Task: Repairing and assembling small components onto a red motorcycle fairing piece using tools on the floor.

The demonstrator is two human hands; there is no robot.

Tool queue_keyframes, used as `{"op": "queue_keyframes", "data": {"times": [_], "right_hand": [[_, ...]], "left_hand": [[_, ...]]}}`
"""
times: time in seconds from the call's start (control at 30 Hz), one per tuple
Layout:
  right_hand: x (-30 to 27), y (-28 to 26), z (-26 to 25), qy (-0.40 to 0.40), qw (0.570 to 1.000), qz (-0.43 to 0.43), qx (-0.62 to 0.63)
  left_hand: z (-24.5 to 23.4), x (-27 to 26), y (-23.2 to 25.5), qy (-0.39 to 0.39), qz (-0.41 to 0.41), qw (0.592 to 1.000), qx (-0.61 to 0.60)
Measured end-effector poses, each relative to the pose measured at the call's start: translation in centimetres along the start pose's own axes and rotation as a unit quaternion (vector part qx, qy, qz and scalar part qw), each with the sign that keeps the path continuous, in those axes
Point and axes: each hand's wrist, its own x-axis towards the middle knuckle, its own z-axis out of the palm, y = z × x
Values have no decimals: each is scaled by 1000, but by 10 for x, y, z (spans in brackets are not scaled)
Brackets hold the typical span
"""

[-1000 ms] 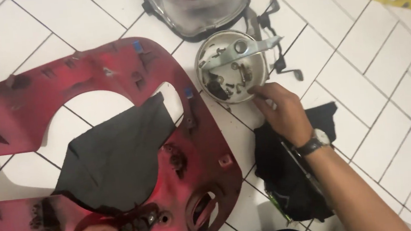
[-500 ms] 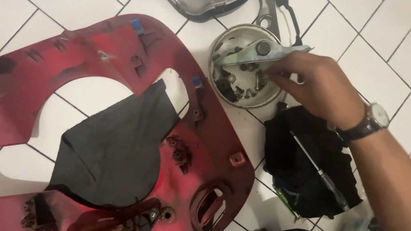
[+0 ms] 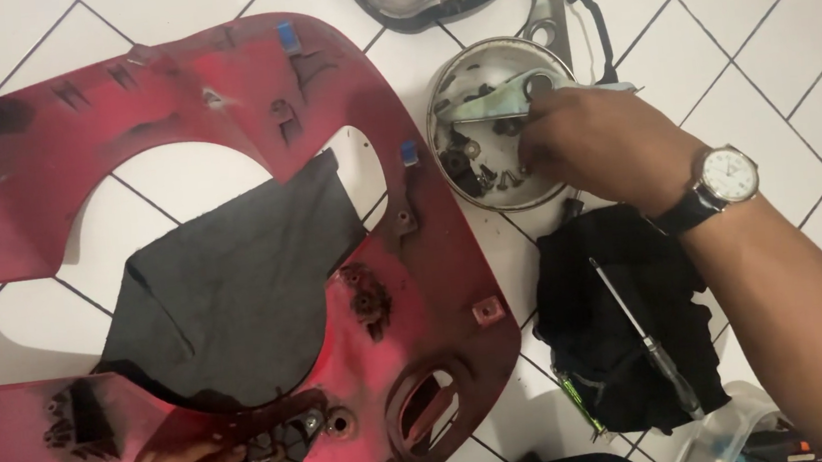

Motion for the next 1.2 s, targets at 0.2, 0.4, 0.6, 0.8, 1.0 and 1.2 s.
{"op": "queue_keyframes", "data": {"times": [0.2,0.4,0.6,0.8,1.0,1.2], "right_hand": [[13,-6,15,-66,992,-11,-105],[13,-6,28,-78,981,-23,-179],[-30,-2,-17,96,991,-42,80],[-16,6,26,102,995,11,10],[15,12,77,96,989,-1,-112],[-38,-23,-8,148,987,44,35]], "left_hand": [[-16,5,10,-19,-48,999,1],[-22,4,27,101,-301,942,-112],[-42,46,77,222,-223,924,-217],[-22,103,130,232,-258,802,-487],[-18,138,180,206,-249,795,-513],[-41,181,215,208,-171,796,-543]]}}
